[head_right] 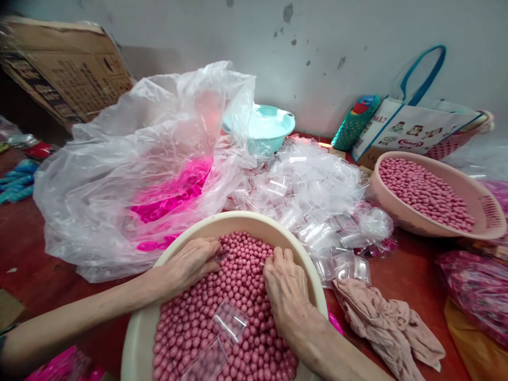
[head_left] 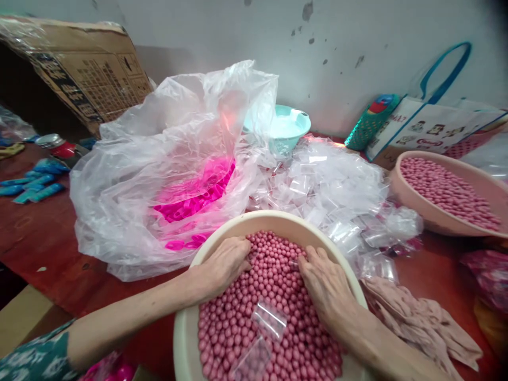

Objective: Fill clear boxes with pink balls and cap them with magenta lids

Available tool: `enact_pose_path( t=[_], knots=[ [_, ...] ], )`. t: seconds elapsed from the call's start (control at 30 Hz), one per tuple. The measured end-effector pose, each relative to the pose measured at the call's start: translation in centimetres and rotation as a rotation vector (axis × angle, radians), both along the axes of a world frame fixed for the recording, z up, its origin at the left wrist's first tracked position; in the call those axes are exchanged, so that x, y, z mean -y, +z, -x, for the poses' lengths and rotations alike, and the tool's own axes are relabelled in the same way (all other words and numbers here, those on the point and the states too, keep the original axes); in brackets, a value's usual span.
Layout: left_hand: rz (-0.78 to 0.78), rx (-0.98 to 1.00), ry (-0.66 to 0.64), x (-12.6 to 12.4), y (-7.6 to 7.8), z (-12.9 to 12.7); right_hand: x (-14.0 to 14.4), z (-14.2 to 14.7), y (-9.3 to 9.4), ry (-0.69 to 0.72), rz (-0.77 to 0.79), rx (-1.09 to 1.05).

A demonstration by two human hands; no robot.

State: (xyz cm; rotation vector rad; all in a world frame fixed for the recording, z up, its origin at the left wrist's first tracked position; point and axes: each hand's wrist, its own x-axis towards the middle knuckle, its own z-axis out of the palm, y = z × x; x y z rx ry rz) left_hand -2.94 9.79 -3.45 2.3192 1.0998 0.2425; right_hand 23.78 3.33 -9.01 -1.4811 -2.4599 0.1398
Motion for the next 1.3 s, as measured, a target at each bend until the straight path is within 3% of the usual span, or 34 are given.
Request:
enact_pose_path(
  t=[0.17,0.33,0.47,0.67,0.83,0.93,1.1,1.3],
  knots=[
    [0.062,-0.022,-0.052,-1.0,-0.8,-1.9,-1.5,2.0,1.2,0.095,0.141,-0.178],
    [0.112,-0.004,-0.070,-3.1,-0.5,-3.6,-3.8,2.8,2.5,-0.012,0.261,-0.288],
    [0.250,0.023,-0.140,-4.3,0.0,-3.9,-4.6,3.0,4.1,-0.027,0.359,-0.361],
    [0.326,0.048,-0.133,-3.9,1.4,-3.3,-4.5,1.9,6.3,-0.047,0.463,-0.488],
    [0.185,0.021,-0.059,-2.9,0.7,-2.1,-3.4,1.1,4.7,-0.132,0.169,-0.186],
    [0.119,0.017,-0.081,-2.7,-0.5,-2.2,-2.4,1.6,3.4,-0.140,0.081,-0.144],
    [0.136,-0.001,-0.102,-3.7,-1.0,-3.6,-2.9,1.6,2.5,-0.080,0.124,-0.177],
    [0.229,-0.036,-0.121,-4.5,0.4,-4.4,-5.0,0.9,3.1,-0.063,0.257,-0.218]
  ],
)
